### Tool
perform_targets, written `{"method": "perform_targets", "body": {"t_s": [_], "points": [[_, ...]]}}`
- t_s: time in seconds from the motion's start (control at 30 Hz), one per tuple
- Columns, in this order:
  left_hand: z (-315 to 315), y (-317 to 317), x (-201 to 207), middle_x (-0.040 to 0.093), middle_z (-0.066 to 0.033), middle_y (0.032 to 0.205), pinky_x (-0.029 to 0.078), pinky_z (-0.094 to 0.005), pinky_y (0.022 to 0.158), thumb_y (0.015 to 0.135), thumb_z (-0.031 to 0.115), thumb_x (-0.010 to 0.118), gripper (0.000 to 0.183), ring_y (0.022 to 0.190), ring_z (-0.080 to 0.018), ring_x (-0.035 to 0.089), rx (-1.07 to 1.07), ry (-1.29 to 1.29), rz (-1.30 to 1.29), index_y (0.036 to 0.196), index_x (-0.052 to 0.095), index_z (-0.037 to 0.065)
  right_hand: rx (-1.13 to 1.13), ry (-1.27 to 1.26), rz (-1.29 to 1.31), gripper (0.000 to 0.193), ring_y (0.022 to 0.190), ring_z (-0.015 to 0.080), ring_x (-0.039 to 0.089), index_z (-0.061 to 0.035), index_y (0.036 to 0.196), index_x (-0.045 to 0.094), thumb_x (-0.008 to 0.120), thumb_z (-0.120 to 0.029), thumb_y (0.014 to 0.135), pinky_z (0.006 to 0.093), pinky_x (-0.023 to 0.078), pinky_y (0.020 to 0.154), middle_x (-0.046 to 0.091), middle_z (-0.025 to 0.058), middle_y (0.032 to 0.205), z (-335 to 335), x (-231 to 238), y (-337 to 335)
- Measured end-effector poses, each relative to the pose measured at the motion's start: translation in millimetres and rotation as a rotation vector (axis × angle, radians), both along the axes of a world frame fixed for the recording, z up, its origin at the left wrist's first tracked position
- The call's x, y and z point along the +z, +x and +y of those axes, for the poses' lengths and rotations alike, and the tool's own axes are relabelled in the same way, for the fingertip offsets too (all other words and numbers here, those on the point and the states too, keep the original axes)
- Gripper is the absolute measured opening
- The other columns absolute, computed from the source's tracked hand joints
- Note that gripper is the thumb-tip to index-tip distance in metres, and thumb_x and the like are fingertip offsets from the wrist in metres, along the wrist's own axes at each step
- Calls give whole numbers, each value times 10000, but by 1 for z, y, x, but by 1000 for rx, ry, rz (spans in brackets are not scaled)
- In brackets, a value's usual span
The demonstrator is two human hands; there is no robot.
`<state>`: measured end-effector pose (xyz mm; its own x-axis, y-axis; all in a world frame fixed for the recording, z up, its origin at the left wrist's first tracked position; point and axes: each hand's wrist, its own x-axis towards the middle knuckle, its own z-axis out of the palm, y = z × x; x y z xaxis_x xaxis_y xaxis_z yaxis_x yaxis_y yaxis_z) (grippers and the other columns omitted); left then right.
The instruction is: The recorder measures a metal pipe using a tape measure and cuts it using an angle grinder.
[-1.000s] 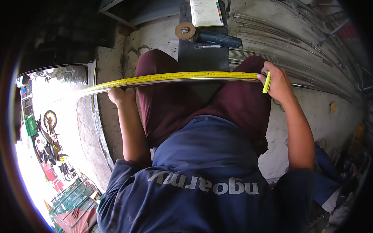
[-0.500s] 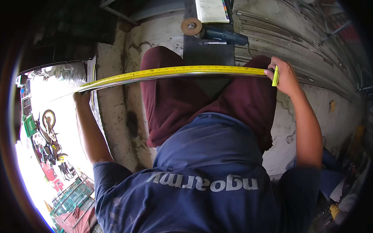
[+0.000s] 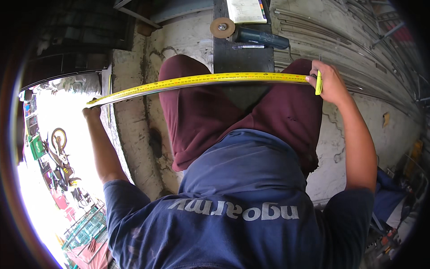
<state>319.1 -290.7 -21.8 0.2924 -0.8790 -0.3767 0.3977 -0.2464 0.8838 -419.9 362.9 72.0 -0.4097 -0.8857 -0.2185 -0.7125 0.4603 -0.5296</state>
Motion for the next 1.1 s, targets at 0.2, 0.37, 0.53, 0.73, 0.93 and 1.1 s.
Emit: {"method": "perform_targets", "body": {"t_s": [0.2, 0.37, 0.53, 0.73, 0.93, 1.1], "points": [[6, 13, 20, 535, -126, 919, 559, -540, 829, 1094, 273, 338, 305, 792, -269, 536, 4, -59, 24, 1031, 503, 24, 44, 80, 0, 293, 846, 465, 621, 34, 911, 484, 767, -39, 891, 465, 524, 788, 648, 225, 880, 1, -2, -4], [15, -5, 15, 477, -154, 944, 548, -556, 804, 1063, 277, 314, 293, 808, -305, 512, 69, -67, -19, 996, 438, 20, 52, 58, -8, 253, 892, 483, 638, 20, 935, 515, 754, -61, 906, 496, 514, 777, 648, 242, 895, 6, -4, -14], [16, 0, 5, 496, -163, 966, 557, -536, 833, 1049, 280, 348, 282, 855, -330, 557, 137, -135, -20, 965, 452, 32, 78, 54, 26, 254, 864, 483, 621, 11, 928, 518, 754, -80, 916, 508, 490, 752, 640, 236, 884, 7, -8, -15], [42, 18, 61, 557, -118, 881, 569, -470, 832, 1064, 275, 440, 243, 804, -276, 552, 2, -285, 13, 959, 543, 82, 61, -78, -18, 224, 830, 509, 563, -4, 922, 515, 730, -66, 911, 524, 454, 718, 580, 227, 822, 10, -22, -7], [145, -139, 49, 559, -115, 929, 546, -474, 826, 1094, 334, 375, 334, 821, -281, 543, 185, -13, 167, 1012, 544, 57, 22, -7, 90, 230, 706, 385, 456, 4, 903, 441, 667, 28, 937, 423, 419, 664, 479, 191, 763, 38, -34, -21], [209, -175, 52, 656, -167, 1276, 553, -539, 1001, 1126, 377, 316, 457, 1123, -339, 653, 71, -143, 124, 1292, 580, 43, 13, -83, 4, 184, 724, 387, 464, 21, 931, 472, 654, 29, 957, 423, 446, 695, 494, 204, 792, 30, -50, -19]]}}
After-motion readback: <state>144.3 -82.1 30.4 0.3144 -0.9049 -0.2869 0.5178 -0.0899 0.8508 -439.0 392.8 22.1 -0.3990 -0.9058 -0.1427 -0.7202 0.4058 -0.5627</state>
